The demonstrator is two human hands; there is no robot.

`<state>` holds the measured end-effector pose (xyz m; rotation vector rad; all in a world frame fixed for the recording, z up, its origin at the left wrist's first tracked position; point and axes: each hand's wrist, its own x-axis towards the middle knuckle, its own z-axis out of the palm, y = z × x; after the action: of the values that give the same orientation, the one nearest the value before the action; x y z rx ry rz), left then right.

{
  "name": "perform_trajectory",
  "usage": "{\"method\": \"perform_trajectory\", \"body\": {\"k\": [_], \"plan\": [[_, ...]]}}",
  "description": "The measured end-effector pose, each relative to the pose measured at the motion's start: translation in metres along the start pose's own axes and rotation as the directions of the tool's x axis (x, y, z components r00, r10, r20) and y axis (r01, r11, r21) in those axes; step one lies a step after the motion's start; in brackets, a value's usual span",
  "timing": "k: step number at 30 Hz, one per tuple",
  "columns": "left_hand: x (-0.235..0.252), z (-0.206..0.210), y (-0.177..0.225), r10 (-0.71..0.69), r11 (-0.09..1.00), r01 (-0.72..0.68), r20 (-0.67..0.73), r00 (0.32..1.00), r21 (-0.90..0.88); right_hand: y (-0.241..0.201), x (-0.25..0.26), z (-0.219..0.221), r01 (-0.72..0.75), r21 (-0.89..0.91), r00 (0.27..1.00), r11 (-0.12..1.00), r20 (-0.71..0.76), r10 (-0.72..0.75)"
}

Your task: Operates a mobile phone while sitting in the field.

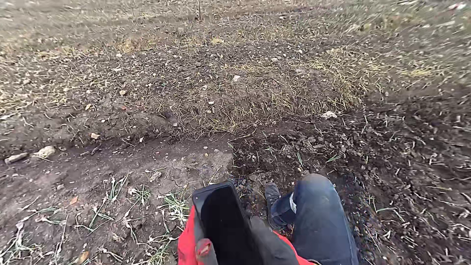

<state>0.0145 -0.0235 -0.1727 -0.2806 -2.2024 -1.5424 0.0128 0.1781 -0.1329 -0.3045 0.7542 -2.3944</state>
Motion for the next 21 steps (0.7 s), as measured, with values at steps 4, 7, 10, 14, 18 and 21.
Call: {"method": "perform_trajectory", "body": {"k": [4,7,10,14,18,21], "plan": [[-0.001,0.004,0.011,0.019,0.992,-0.031,0.098,0.995,0.121,0.000,-0.001,0.007,-0.032,0.068,0.994,0.997,-0.105,0.039],[-0.002,0.012,0.019,-0.063,0.986,0.077,0.102,0.993,-0.145,-0.001,-0.004,0.000,0.110,0.104,0.990,0.989,-0.104,-0.099],[-0.004,0.020,0.029,-0.053,0.977,0.078,0.127,0.990,-0.200,-0.005,-0.008,-0.011,0.269,0.102,0.963,0.958,-0.038,-0.266],[-0.022,0.032,0.038,-0.105,0.951,0.133,0.113,0.988,-0.278,-0.014,-0.012,-0.003,0.333,0.004,0.937,0.943,-0.109,-0.331],[-0.022,0.030,0.042,0.004,0.954,0.039,0.143,0.990,-0.299,-0.015,-0.013,-0.008,0.334,0.037,0.941,0.942,-0.064,-0.331],[-0.025,0.026,0.044,0.020,0.973,0.012,0.136,0.990,-0.230,-0.017,-0.012,-0.002,0.326,0.090,0.944,0.941,-0.084,-0.319]]}}
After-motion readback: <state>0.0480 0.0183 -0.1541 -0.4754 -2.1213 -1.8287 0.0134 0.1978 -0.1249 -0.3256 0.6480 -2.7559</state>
